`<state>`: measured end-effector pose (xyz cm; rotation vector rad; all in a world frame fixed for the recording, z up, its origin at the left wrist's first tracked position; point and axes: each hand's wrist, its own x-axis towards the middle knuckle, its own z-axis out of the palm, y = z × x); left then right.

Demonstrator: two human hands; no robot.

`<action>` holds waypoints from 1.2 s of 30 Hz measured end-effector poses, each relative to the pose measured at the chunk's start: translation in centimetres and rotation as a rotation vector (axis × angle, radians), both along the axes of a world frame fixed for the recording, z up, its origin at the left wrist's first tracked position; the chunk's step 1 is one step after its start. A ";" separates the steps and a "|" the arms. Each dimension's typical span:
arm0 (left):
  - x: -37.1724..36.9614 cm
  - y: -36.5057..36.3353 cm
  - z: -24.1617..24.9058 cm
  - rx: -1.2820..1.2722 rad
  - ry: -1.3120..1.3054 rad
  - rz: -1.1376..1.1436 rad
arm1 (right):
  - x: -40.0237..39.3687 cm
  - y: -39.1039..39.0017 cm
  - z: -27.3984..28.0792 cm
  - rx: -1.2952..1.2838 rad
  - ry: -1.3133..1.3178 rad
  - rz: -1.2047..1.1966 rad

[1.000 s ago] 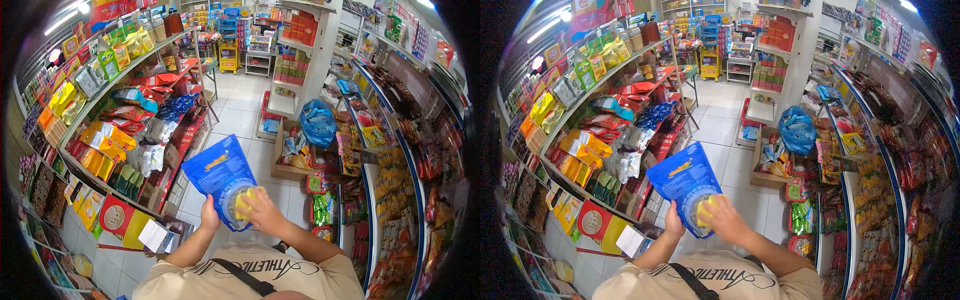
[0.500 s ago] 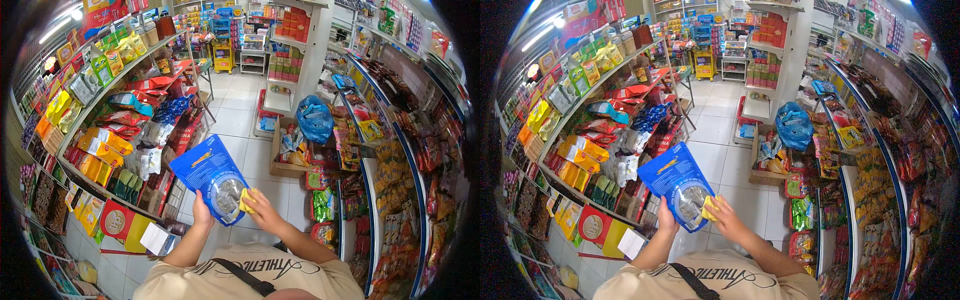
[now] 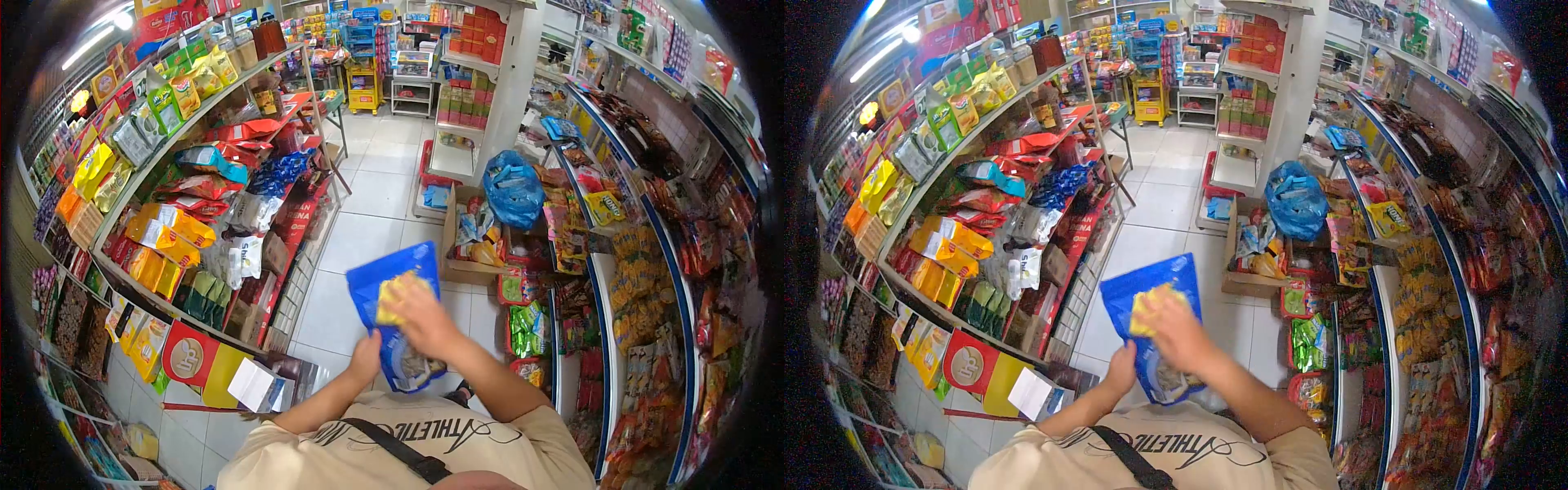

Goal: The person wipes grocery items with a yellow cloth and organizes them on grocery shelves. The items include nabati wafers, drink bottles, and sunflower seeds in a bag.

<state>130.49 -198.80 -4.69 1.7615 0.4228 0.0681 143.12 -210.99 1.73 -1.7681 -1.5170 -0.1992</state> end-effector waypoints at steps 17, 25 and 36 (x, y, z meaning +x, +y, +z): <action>0.1 -0.8 1.8 -0.215 -0.128 0.145 | 0.3 -0.1 -0.4 0.019 0.104 0.012; -0.3 0.3 3.4 -0.428 -0.321 0.540 | -3.9 -3.4 -3.3 -0.082 -0.029 0.265; 3.4 -15.4 1.7 -0.437 0.019 -0.177 | 4.8 -20.8 -9.2 0.352 0.979 -0.346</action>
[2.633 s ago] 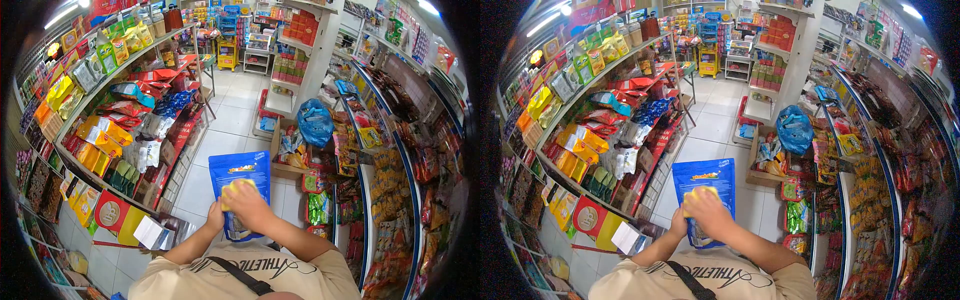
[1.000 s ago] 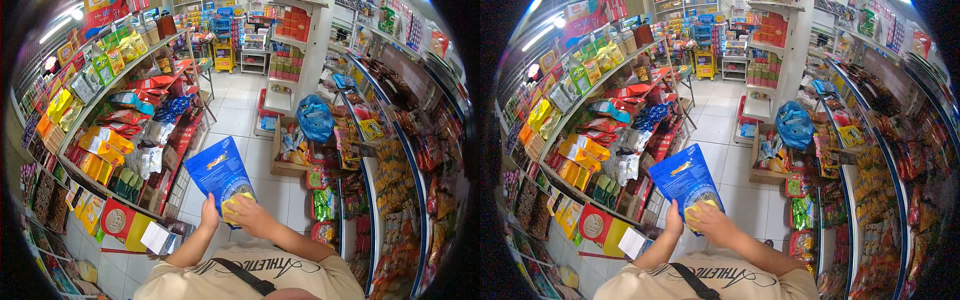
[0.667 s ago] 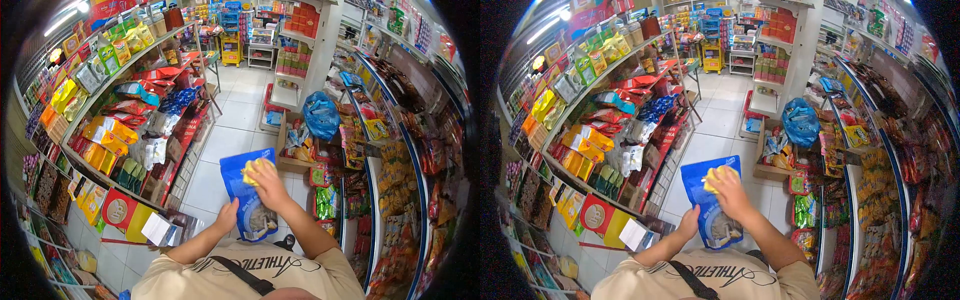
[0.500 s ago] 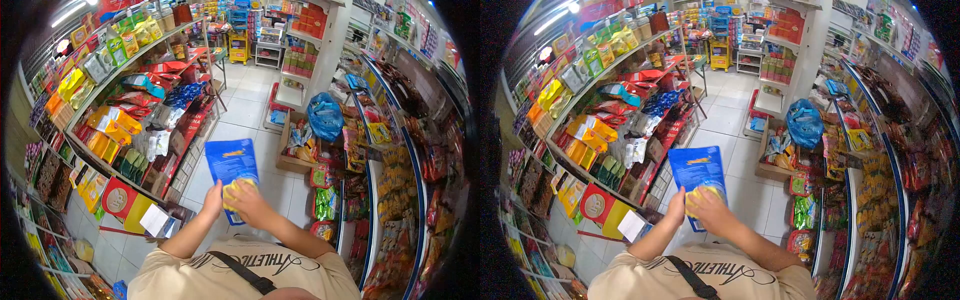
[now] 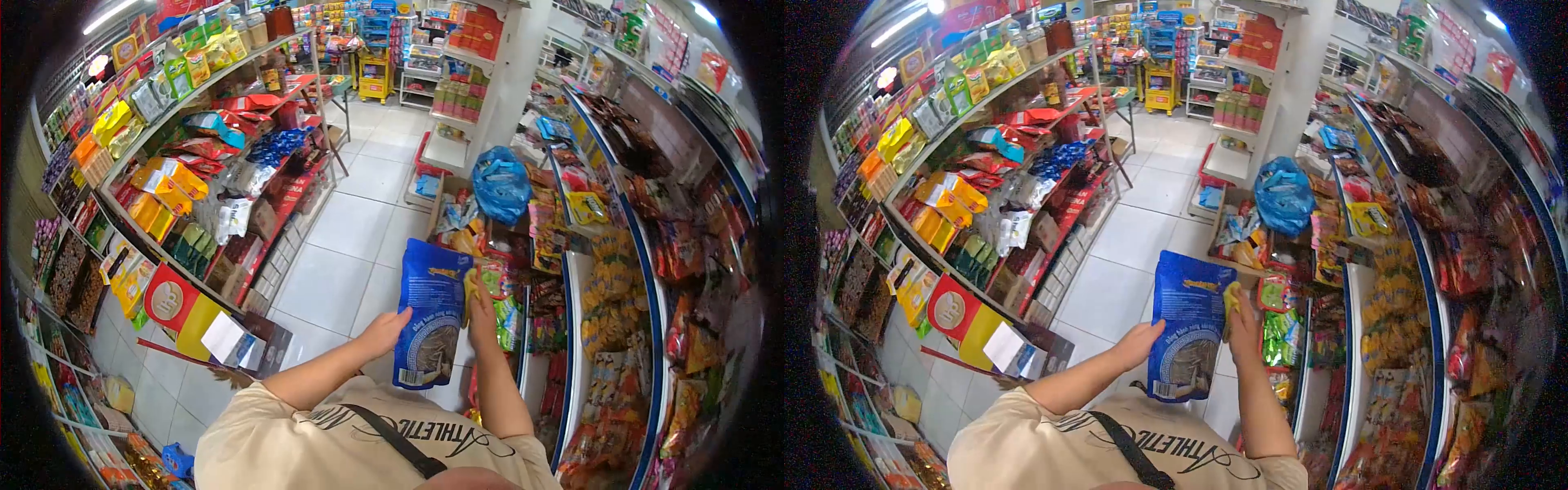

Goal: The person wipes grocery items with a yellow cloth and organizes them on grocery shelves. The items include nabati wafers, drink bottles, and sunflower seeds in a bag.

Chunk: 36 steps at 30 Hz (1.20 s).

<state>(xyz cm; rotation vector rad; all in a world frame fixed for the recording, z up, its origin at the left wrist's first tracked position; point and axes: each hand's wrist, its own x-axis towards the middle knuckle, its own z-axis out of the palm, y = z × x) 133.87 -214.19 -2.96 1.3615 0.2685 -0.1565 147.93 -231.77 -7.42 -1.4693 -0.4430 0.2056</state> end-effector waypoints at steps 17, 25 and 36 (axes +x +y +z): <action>-0.3 -18.9 0.3 -0.880 0.207 0.002 | -9.3 -18.4 4.1 0.612 0.664 0.302; -0.7 -20.3 2.0 -0.827 0.164 0.124 | -9.5 -22.1 1.3 0.709 0.756 0.287; -0.4 -18.5 1.4 -0.403 -0.322 0.478 | -11.8 -21.6 1.4 0.517 0.536 0.113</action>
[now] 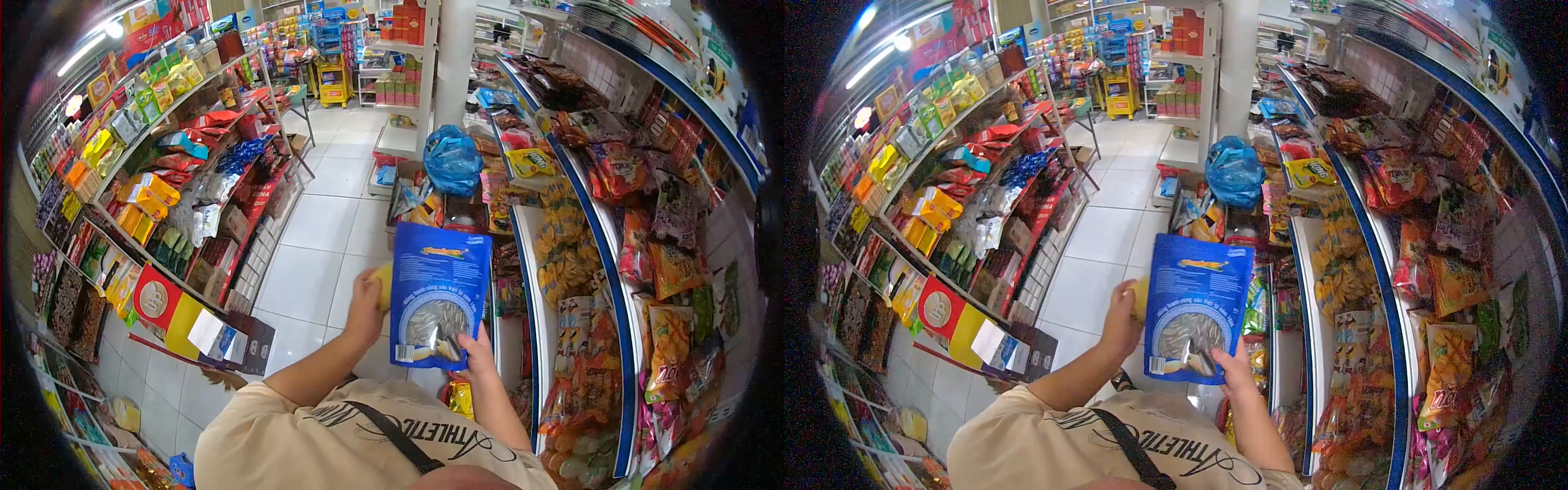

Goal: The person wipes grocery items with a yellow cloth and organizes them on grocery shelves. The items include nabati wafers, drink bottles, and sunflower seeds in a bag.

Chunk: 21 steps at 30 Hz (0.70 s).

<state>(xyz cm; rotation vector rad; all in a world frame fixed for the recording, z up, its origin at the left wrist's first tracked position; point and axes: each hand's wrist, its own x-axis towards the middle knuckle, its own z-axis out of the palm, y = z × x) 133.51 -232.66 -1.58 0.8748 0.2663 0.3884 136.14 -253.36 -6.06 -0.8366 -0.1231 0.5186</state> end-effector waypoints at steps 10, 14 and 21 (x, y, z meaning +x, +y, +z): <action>-1.7 -0.2 -1.7 -0.139 0.065 -0.199 | -0.2 0.6 1.0 -0.164 -0.164 -0.144; -0.9 1.3 -3.4 0.278 0.093 -0.096 | -0.6 0.1 -0.2 -0.446 -0.368 -0.071; 1.8 5.5 1.0 0.196 -0.055 0.135 | -2.0 0.7 2.6 -0.424 -0.480 0.224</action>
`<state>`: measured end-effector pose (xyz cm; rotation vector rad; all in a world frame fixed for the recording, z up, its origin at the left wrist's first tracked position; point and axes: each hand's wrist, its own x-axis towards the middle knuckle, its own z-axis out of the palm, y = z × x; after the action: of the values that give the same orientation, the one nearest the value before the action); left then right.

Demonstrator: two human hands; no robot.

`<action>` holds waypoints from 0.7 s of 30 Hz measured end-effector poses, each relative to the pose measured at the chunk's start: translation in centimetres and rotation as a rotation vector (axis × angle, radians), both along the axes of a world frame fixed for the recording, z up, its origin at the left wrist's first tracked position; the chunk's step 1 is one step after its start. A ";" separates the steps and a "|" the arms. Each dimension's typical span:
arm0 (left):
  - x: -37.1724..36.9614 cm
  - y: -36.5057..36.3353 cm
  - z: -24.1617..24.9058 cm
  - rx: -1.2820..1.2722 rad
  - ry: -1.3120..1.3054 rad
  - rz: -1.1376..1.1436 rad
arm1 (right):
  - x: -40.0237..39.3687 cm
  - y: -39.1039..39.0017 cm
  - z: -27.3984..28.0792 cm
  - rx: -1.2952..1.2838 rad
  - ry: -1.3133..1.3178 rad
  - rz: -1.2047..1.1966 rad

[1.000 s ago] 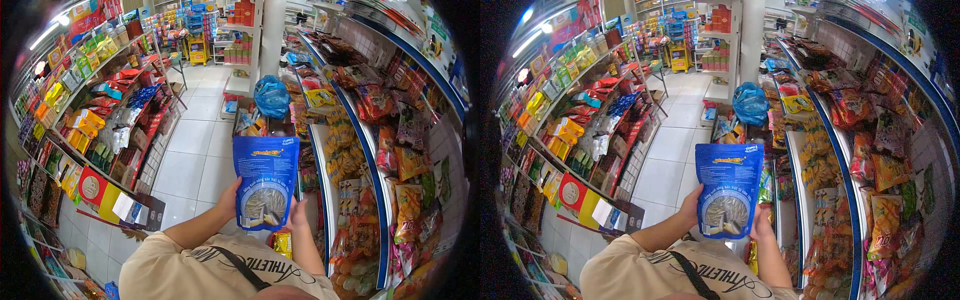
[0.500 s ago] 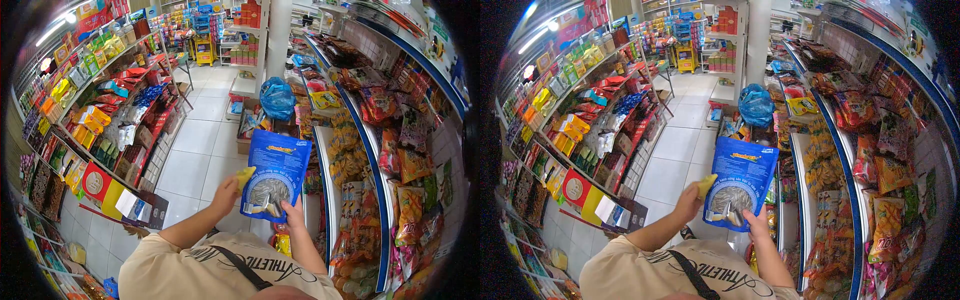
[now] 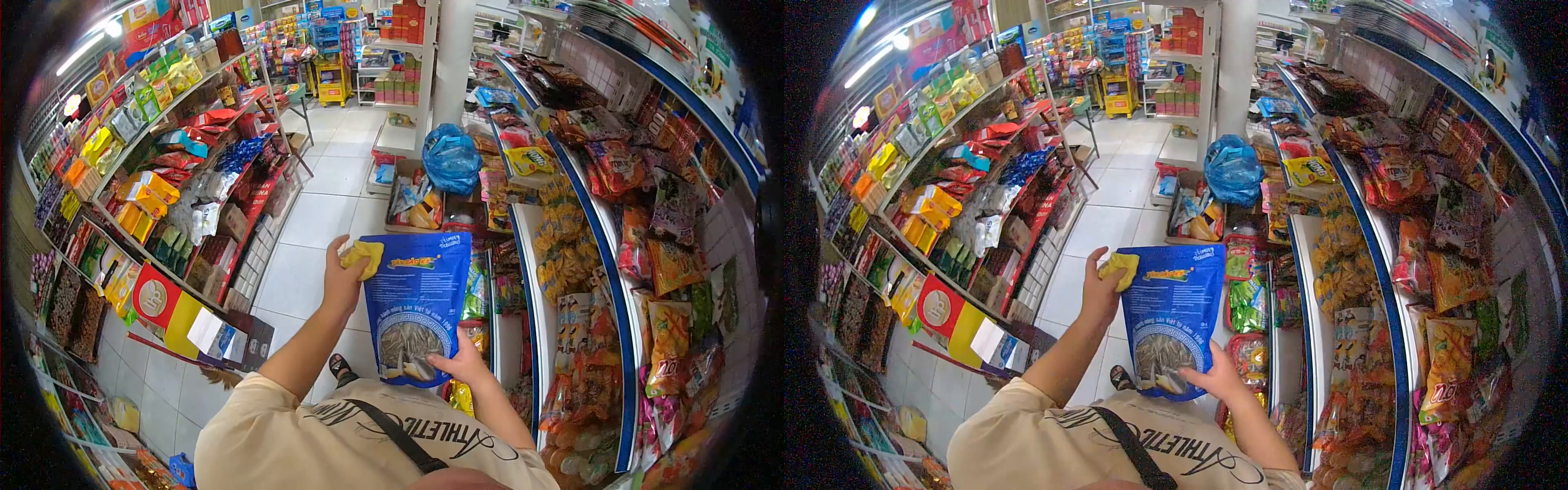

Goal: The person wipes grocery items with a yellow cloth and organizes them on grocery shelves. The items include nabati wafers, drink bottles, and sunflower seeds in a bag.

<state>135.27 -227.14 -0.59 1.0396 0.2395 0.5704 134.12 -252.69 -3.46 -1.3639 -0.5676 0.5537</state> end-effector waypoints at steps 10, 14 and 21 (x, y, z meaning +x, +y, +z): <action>-1.8 -0.9 -2.2 -0.246 -0.006 -0.429 | 1.2 -1.5 2.1 0.060 -0.082 -0.031; -1.7 2.3 -3.6 -0.158 -0.116 -0.303 | 1.4 -2.2 3.2 -0.116 -0.209 0.075; -3.8 5.9 0.8 0.013 -0.173 -0.190 | 1.7 -4.0 5.4 -0.442 -0.481 0.201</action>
<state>131.46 -221.24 0.23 1.0068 -0.0155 0.4864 135.82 -256.67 1.92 -1.8934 -1.0233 0.5314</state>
